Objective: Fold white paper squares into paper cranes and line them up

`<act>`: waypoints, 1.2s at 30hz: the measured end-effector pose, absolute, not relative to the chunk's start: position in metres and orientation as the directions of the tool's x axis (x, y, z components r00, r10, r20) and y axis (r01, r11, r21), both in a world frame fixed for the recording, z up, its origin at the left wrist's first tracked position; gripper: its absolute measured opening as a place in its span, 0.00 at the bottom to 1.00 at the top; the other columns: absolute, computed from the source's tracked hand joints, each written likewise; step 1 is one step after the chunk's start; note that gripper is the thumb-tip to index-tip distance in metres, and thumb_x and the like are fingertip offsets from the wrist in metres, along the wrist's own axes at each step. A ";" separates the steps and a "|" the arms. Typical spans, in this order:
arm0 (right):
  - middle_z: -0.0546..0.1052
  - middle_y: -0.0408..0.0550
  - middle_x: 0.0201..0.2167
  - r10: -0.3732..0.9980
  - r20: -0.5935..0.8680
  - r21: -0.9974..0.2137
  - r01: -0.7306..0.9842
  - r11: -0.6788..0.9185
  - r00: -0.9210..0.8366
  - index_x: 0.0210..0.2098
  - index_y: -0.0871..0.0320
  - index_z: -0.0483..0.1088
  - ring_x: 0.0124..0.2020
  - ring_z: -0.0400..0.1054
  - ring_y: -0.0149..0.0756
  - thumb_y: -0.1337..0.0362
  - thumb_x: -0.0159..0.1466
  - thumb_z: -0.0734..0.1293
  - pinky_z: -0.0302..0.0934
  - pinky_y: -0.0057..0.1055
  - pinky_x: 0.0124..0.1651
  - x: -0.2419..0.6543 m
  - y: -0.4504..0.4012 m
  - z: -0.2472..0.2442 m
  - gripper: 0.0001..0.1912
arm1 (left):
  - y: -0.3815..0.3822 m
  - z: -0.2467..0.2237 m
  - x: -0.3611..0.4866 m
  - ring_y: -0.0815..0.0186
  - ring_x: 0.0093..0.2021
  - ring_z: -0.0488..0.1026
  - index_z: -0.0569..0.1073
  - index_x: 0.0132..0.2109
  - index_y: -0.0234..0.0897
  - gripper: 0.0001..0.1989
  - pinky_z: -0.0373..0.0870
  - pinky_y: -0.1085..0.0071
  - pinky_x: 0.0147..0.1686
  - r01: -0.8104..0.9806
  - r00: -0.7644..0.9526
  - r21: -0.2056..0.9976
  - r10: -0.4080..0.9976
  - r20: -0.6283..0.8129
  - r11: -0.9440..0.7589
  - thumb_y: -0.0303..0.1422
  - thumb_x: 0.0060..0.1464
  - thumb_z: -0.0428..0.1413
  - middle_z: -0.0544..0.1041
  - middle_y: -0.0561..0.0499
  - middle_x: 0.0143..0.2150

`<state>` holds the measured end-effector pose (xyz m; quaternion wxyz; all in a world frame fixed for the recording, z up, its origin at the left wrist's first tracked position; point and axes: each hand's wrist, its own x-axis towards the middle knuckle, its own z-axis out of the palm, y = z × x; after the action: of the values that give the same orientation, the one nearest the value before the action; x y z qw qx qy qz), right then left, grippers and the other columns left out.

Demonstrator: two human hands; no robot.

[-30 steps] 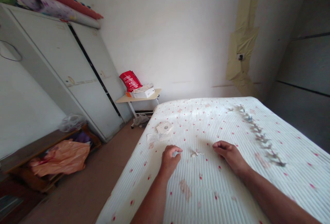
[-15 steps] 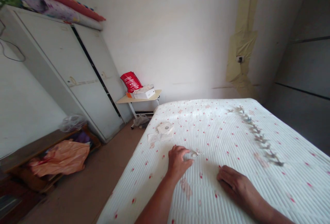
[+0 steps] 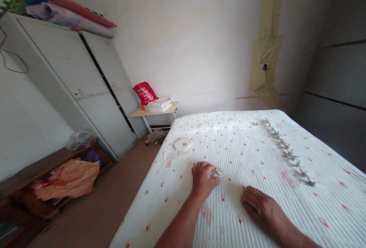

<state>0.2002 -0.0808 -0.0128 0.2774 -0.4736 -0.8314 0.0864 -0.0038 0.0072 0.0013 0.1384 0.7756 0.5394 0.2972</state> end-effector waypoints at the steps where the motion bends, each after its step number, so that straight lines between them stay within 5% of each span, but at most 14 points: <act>1: 0.69 0.46 0.26 0.836 0.375 -0.404 0.741 0.537 -0.401 0.25 0.56 0.66 0.28 0.66 0.32 0.69 0.63 0.56 0.60 0.27 0.30 0.200 -0.081 -0.012 0.12 | 0.007 0.002 -0.003 0.60 0.44 0.66 0.75 0.37 0.44 0.15 0.55 0.62 0.47 0.757 0.243 0.531 0.918 0.312 -0.381 0.35 0.36 0.63 0.75 0.53 0.39; 19: 0.69 0.47 0.27 0.817 0.406 -0.384 0.735 0.559 -0.409 0.27 0.57 0.67 0.29 0.66 0.32 0.69 0.64 0.55 0.61 0.27 0.31 0.200 -0.083 -0.011 0.13 | 0.007 0.006 0.005 0.63 0.43 0.66 0.75 0.32 0.45 0.07 0.54 0.62 0.48 0.809 0.223 0.481 0.934 0.280 -0.337 0.35 0.41 0.60 0.74 0.55 0.37; 30: 0.75 0.45 0.30 0.957 0.235 -0.760 0.581 0.291 -0.173 0.34 0.56 0.69 0.31 0.69 0.34 0.61 0.61 0.59 0.63 0.28 0.33 0.201 -0.047 -0.002 0.09 | 0.009 0.003 0.004 0.62 0.42 0.66 0.75 0.34 0.47 0.10 0.54 0.63 0.44 0.806 0.221 0.483 0.931 0.291 -0.342 0.39 0.40 0.61 0.74 0.55 0.37; 36: 0.73 0.46 0.30 0.883 0.416 -0.689 0.559 0.462 -0.217 0.31 0.56 0.70 0.31 0.69 0.34 0.64 0.60 0.59 0.63 0.29 0.33 0.179 -0.014 -0.001 0.08 | 0.009 0.002 0.005 0.62 0.43 0.65 0.75 0.32 0.47 0.09 0.54 0.62 0.45 0.814 0.225 0.469 0.931 0.287 -0.342 0.41 0.41 0.61 0.73 0.55 0.36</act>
<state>0.1790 -0.0139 -0.0009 0.4035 -0.4782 -0.7538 0.2008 0.0050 0.0087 0.0021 0.1098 0.7750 0.5630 0.2652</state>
